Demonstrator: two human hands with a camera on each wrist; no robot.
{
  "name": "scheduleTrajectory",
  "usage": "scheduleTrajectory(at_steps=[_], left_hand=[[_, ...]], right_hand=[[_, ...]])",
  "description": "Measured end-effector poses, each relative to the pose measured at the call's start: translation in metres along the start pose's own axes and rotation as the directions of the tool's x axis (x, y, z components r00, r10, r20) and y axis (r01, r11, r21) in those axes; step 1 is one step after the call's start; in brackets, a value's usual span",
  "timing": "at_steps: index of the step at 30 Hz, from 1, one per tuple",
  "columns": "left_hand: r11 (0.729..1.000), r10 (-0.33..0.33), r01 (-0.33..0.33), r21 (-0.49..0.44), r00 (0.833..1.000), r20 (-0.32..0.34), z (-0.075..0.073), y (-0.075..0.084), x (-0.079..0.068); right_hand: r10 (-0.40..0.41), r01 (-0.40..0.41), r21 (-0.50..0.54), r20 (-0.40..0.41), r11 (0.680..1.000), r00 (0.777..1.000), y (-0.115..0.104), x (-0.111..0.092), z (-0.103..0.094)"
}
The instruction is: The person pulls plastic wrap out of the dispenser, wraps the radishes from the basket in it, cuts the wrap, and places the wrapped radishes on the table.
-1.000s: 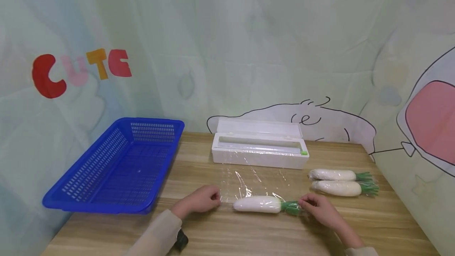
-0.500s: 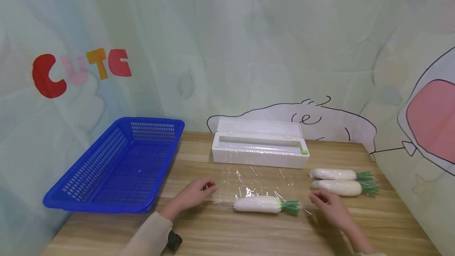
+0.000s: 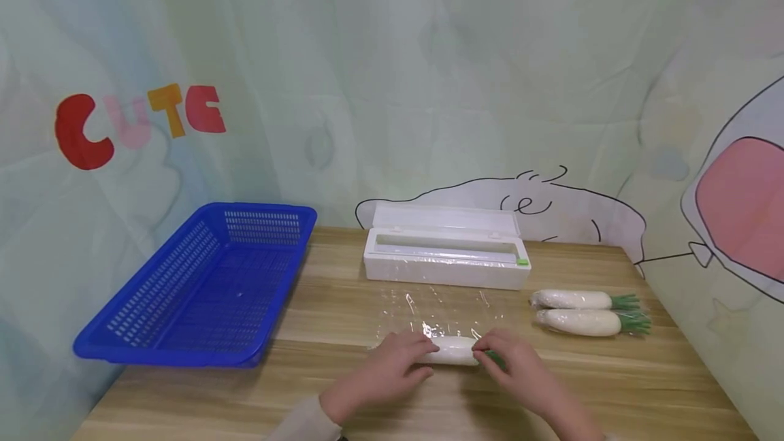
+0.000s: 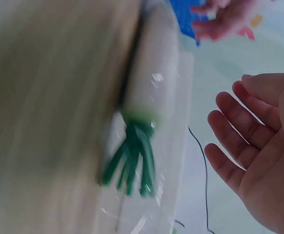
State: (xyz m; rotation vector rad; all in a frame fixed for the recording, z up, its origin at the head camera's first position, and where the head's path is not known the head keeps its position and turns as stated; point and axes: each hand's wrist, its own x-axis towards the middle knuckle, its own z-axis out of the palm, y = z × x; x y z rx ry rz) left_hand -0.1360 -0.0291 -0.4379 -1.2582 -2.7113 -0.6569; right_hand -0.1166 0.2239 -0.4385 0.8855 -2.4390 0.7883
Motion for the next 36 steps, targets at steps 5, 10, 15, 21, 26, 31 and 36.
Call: scheduleTrajectory(at_steps=[5, 10, 15, 21, 26, 31, 36], left_hand=[[0.996, -0.043, 0.041, 0.08, 0.999, 0.016, 0.012, 0.002, 0.001], [0.991, -0.058, 0.056, 0.12, 0.998, 0.012, 0.014, 0.003, 0.004], [0.989, -0.061, 0.063, 0.135, 0.998, -0.017, 0.015, -0.001, 0.012], [0.986, -0.083, 0.086, 0.142, 0.996, -0.031, 0.016, -0.01, 0.026], [0.984, -0.137, 0.136, 0.114, 0.991, -0.002, 0.017, -0.016, 0.038], [0.978, -0.164, 0.159, 0.135, 0.986, 0.027, 0.018, -0.021, 0.047], [0.972, -0.205, 0.198, 0.13, 0.977, 0.05, 0.022, -0.027, 0.055]], right_hand=[[-0.055, 0.059, -0.071, 0.059, 0.996, 0.997, 0.001, 0.0, 0.017], [-0.04, 0.048, -0.105, 0.072, 0.993, 0.997, 0.007, 0.002, 0.023], [-0.063, 0.068, -0.095, 0.053, 0.993, 0.997, 0.015, 0.006, 0.026], [-0.022, 0.028, -0.09, 0.057, 0.996, 0.998, 0.021, 0.016, 0.028], [-0.003, 0.013, -0.148, 0.066, 0.989, 0.998, 0.026, 0.024, 0.029], [0.078, -0.054, -0.158, 0.149, 0.986, 0.986, 0.033, 0.028, 0.031], [0.142, -0.111, -0.145, 0.228, 0.983, 0.963, 0.04, 0.033, 0.032]])
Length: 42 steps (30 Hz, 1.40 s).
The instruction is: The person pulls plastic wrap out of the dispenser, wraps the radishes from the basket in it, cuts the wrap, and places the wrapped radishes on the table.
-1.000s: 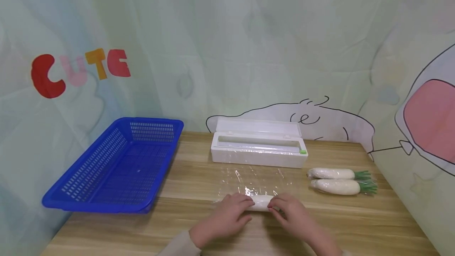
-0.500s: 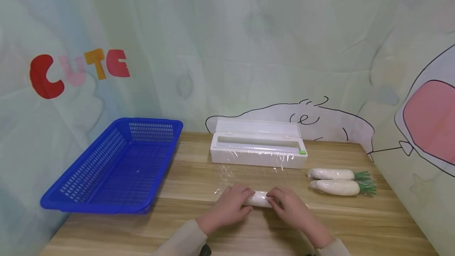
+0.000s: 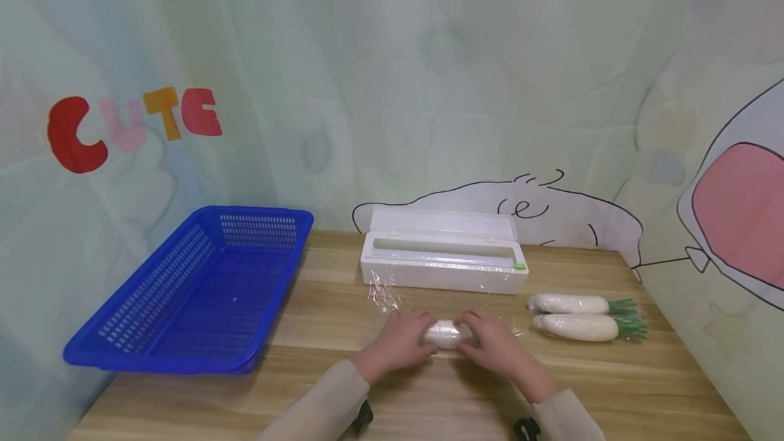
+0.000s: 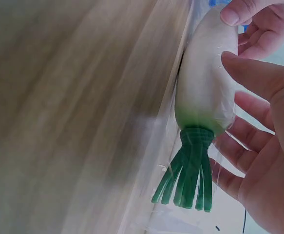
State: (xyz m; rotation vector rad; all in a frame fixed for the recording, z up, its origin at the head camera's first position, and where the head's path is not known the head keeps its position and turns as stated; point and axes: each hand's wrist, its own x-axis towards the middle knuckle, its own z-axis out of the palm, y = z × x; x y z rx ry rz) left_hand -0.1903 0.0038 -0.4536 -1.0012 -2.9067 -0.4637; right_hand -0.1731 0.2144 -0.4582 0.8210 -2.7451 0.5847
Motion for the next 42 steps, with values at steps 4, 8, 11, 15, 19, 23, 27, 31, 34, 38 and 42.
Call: scheduleTrajectory(at_steps=[4, 8, 11, 15, 19, 23, 27, 31, 34, 38, 42], left_hand=[[0.998, -0.021, 0.021, -0.053, 1.0, 0.001, 0.003, -0.005, 0.006], [0.991, -0.044, 0.044, -0.123, 0.999, 0.005, 0.005, -0.009, 0.011], [0.986, -0.058, 0.058, -0.158, 0.998, 0.008, 0.006, -0.011, 0.015], [0.984, -0.064, 0.064, -0.166, 0.998, 0.008, 0.006, -0.013, 0.019], [0.993, -0.057, 0.057, -0.108, 0.998, 0.005, 0.005, -0.016, 0.023], [0.995, -0.074, 0.075, -0.067, 0.997, 0.02, 0.004, -0.019, 0.025], [0.994, -0.085, 0.087, -0.068, 0.996, 0.035, 0.001, -0.019, 0.028], [0.996, -0.077, 0.079, -0.048, 0.996, 0.048, 0.0, -0.021, 0.033], [0.997, -0.068, 0.07, -0.021, 0.996, 0.057, -0.001, -0.022, 0.035], [0.997, -0.063, 0.064, -0.039, 0.997, 0.038, -0.004, -0.024, 0.036], [0.99, -0.077, 0.077, -0.116, 0.997, 0.005, -0.005, -0.026, 0.036]], right_hand=[[0.054, -0.056, 0.043, 0.042, 0.998, 0.998, 0.003, 0.005, 0.002], [0.075, -0.077, 0.059, 0.045, 0.995, 0.996, 0.006, 0.008, 0.004], [0.063, -0.065, 0.037, 0.032, 0.997, 0.997, 0.009, 0.011, 0.006], [0.059, -0.059, 0.025, 0.024, 0.998, 0.998, 0.011, 0.014, 0.008], [0.066, -0.066, 0.018, 0.035, 0.998, 0.997, 0.013, 0.017, 0.008], [0.059, -0.057, -0.04, 0.041, 0.998, 0.997, 0.017, 0.021, 0.007], [0.092, -0.088, -0.076, 0.05, 0.993, 0.994, 0.02, 0.025, 0.005], [0.123, -0.115, -0.098, 0.082, 0.989, 0.989, 0.02, 0.028, 0.0], [0.118, -0.109, -0.093, 0.097, 0.99, 0.988, 0.021, 0.029, -0.002], [0.117, -0.113, -0.071, 0.067, 0.991, 0.991, 0.025, 0.029, 0.001], [0.126, -0.124, -0.067, 0.03, 0.99, 0.992, 0.029, 0.029, 0.004]])
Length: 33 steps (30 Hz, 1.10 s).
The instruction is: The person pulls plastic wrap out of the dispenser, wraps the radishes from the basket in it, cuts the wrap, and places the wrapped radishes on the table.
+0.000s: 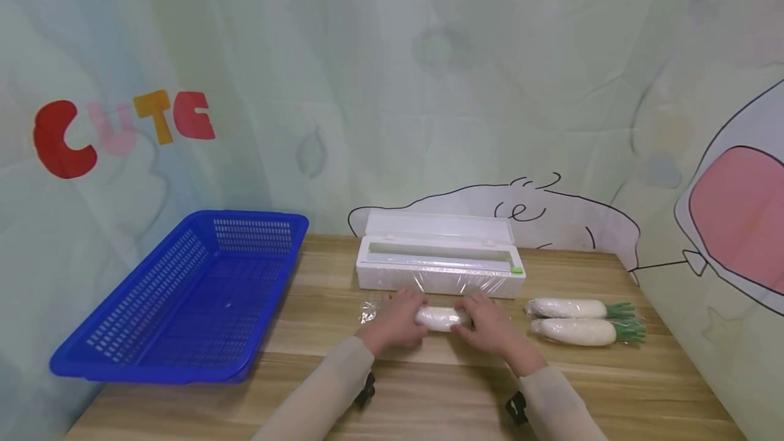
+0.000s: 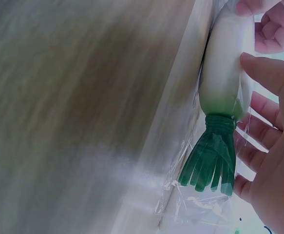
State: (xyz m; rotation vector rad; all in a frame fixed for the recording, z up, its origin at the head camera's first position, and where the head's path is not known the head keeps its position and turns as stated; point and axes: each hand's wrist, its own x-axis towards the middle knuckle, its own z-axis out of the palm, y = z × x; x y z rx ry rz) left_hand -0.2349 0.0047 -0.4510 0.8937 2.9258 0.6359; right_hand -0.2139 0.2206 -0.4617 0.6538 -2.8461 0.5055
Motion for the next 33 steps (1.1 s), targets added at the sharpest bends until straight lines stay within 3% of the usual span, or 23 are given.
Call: scheduleTrajectory(at_steps=[6, 14, 19, 27, 33], left_hand=[[1.0, -0.016, 0.016, -0.014, 1.0, -0.014, 0.001, -0.001, 0.004], [0.996, -0.028, 0.03, 0.09, 0.999, -0.024, 0.005, -0.004, 0.008], [0.993, -0.037, 0.039, 0.108, 0.999, -0.019, 0.006, -0.007, 0.008], [0.997, 0.004, -0.002, 0.08, 1.0, -0.028, 0.002, -0.005, 0.005], [0.994, 0.033, -0.028, 0.105, 0.998, -0.05, -0.002, -0.001, 0.007]], right_hand=[[-0.008, 0.008, -0.012, -0.029, 1.0, 1.0, 0.003, 0.002, 0.001], [-0.012, 0.012, 0.018, -0.016, 1.0, 1.0, 0.007, 0.006, 0.001], [-0.033, 0.034, 0.034, -0.023, 0.999, 0.999, 0.009, 0.009, 0.003], [-0.033, 0.034, 0.077, -0.007, 0.996, 0.999, 0.012, 0.008, 0.005], [-0.064, 0.069, 0.086, -0.064, 0.994, 0.996, 0.015, 0.004, 0.002]])
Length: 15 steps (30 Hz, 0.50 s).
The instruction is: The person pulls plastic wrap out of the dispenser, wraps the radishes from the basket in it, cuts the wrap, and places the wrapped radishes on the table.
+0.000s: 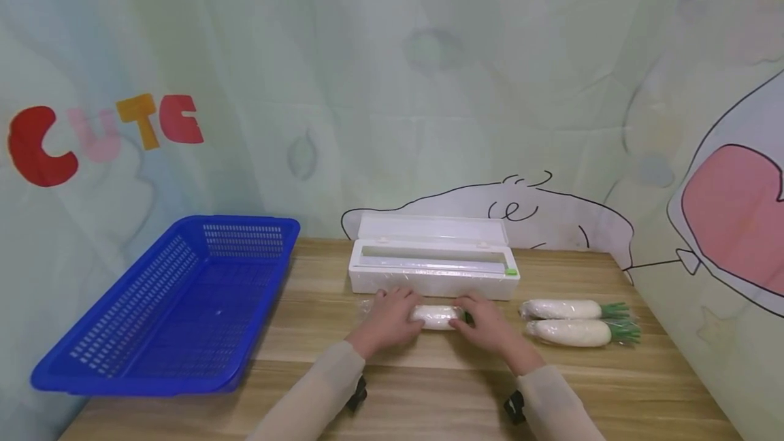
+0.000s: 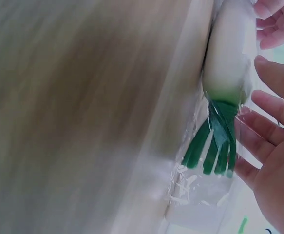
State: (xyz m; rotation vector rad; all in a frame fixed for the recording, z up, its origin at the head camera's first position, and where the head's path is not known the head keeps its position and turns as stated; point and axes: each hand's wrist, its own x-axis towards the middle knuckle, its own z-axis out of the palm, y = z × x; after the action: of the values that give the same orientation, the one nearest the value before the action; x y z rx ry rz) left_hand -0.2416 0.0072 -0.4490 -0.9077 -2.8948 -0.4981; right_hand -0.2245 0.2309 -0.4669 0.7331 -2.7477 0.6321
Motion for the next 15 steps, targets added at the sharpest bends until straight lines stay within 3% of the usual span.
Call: scheduleTrajectory(at_steps=[4, 9, 12, 15], left_hand=[[0.999, 0.041, -0.04, 0.036, 0.999, -0.019, -0.006, 0.008, 0.014], [0.993, 0.098, -0.094, 0.072, 0.994, -0.049, -0.023, 0.023, 0.043], [0.991, 0.118, -0.115, 0.072, 0.992, -0.05, -0.032, 0.036, 0.061], [0.99, 0.13, -0.128, 0.06, 0.991, -0.036, -0.035, 0.054, 0.079]], right_hand=[[0.008, -0.008, -0.001, -0.061, 1.0, 0.998, 0.004, 0.001, -0.011], [0.015, -0.027, -0.064, -0.178, 0.998, 0.984, 0.017, 0.011, -0.039], [0.093, -0.104, -0.041, -0.198, 0.994, 0.976, 0.028, 0.016, -0.057], [0.212, -0.214, 0.005, -0.164, 0.977, 0.964, 0.041, 0.014, -0.07]])
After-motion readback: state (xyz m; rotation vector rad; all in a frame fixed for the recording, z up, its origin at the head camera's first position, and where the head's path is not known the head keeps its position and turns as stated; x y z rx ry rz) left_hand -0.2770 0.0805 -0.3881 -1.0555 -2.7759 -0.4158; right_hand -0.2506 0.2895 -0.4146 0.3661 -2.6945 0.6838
